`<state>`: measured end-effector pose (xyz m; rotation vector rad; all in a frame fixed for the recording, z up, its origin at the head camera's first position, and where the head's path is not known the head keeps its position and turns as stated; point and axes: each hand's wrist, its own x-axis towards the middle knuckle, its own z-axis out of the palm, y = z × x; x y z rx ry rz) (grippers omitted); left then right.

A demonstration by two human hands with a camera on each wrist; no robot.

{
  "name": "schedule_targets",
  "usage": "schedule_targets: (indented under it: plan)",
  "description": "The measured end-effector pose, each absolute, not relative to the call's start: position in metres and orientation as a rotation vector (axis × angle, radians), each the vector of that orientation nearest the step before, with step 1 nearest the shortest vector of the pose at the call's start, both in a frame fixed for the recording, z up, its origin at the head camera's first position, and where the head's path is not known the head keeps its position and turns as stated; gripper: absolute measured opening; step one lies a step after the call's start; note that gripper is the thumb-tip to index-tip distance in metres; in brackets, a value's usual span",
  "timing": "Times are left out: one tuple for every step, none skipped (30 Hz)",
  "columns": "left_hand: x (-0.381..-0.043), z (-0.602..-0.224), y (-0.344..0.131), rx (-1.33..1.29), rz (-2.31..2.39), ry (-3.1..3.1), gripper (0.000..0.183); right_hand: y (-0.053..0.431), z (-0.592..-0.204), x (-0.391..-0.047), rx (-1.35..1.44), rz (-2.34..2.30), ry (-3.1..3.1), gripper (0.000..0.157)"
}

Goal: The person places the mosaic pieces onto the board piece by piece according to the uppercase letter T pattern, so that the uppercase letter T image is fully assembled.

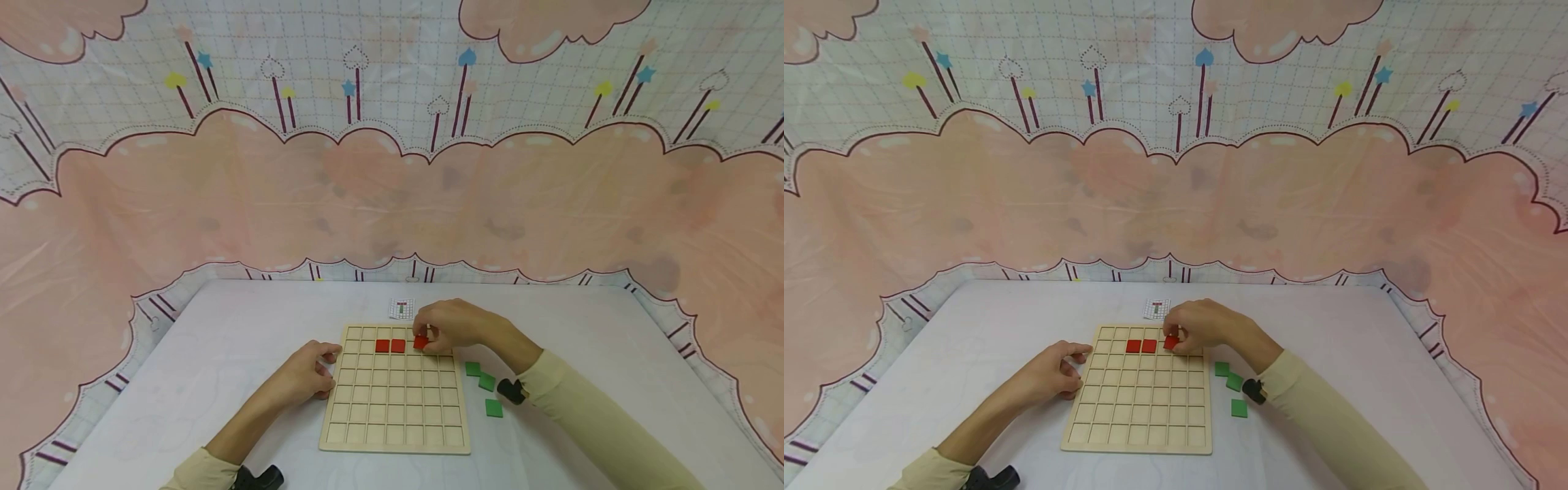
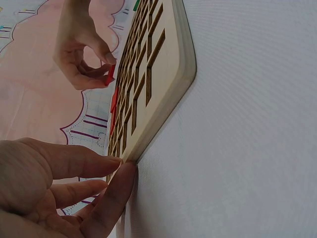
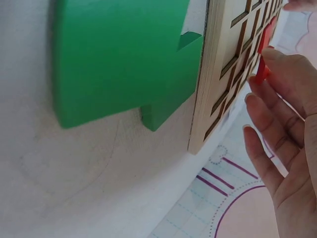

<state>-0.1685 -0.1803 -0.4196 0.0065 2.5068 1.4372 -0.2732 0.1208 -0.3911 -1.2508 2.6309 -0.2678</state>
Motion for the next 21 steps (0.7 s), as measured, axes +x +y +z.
schedule_targets:
  plan:
    - [-0.1686,-0.4195,-0.1803,0.006,1.438,2.506,0.066,0.1202,-0.3914,-0.2735,-1.265,-0.258,2.629,0.021]
    - [-0.1687,-0.4196,-0.1802,0.007,1.441,2.505,0.066,0.1197,-0.3915,-0.2739,-1.281,-0.255,2.626,0.021]
    - [-0.1689,-0.4196,-0.1802,0.008,1.442,2.505,0.066,0.1193,-0.3919,-0.2742,-1.296,-0.247,2.624,0.021]
    - [-0.169,-0.4197,-0.1801,0.009,1.443,2.505,0.066,0.1187,-0.3922,-0.2744,-1.309,-0.242,2.622,0.021]
    - [-0.1692,-0.4198,-0.1801,0.01,1.445,2.505,0.066,0.118,-0.3925,-0.2747,-1.323,-0.239,2.62,0.021]
    - [-0.1694,-0.4201,-0.1801,0.011,1.447,2.504,0.066,0.1172,-0.3927,-0.2749,-1.333,-0.238,2.616,0.02]
    - [-0.1695,-0.4204,-0.1801,0.011,1.448,2.503,0.066,0.1165,-0.393,-0.275,-1.345,-0.228,2.617,0.02]
    - [-0.1696,-0.4208,-0.1801,0.011,1.451,2.502,0.066,0.116,-0.3931,-0.2751,-1.355,-0.224,2.616,0.02]
    - [-0.1696,-0.4211,-0.1801,0.009,1.453,2.501,0.066,0.1152,-0.3934,-0.2751,-1.36,-0.218,2.615,0.02]
    - [-0.1696,-0.4213,-0.18,0.008,1.454,2.501,0.066,0.1145,-0.3932,-0.2749,-1.361,-0.217,2.613,0.02]
    - [-0.1695,-0.4215,-0.18,0.008,1.454,2.501,0.066,0.1139,-0.3934,-0.2752,-1.365,-0.217,2.611,0.02]
    - [-0.1695,-0.4215,-0.1798,0.008,1.453,2.503,0.066,0.1135,-0.3932,-0.275,-1.365,-0.215,2.61,0.019]
    - [-0.1694,-0.4214,-0.1798,0.007,1.452,2.503,0.066,0.1133,-0.3933,-0.275,-1.366,-0.21,2.611,0.019]
    - [-0.1693,-0.4213,-0.1797,0.008,1.451,2.504,0.066,0.1129,-0.3933,-0.275,-1.365,-0.208,2.612,0.018]
    - [-0.1693,-0.4211,-0.1796,0.008,1.447,2.506,0.066,0.1125,-0.3933,-0.275,-1.362,-0.209,2.611,0.017]
    - [-0.1693,-0.421,-0.1795,0.01,1.444,2.51,0.066,0.112,-0.3934,-0.2753,-1.364,-0.212,2.611,0.017]
    - [-0.1693,-0.4209,-0.1795,0.011,1.443,2.511,0.066,0.1117,-0.3936,-0.2757,-1.367,-0.211,2.612,0.016]
    - [-0.1693,-0.4209,-0.1796,0.011,1.442,2.511,0.066,0.1114,-0.3935,-0.2755,-1.368,-0.206,2.615,0.016]
    - [-0.1692,-0.421,-0.1797,0.011,1.443,2.511,0.066,0.1111,-0.3937,-0.2755,-1.371,-0.201,2.617,0.016]
    - [-0.1692,-0.4211,-0.1798,0.011,1.443,2.511,0.066,0.1108,-0.3938,-0.2755,-1.376,-0.198,2.618,0.015]
    - [-0.1692,-0.4213,-0.1798,0.011,1.443,2.512,0.066,0.1104,-0.394,-0.2755,-1.379,-0.197,2.618,0.015]
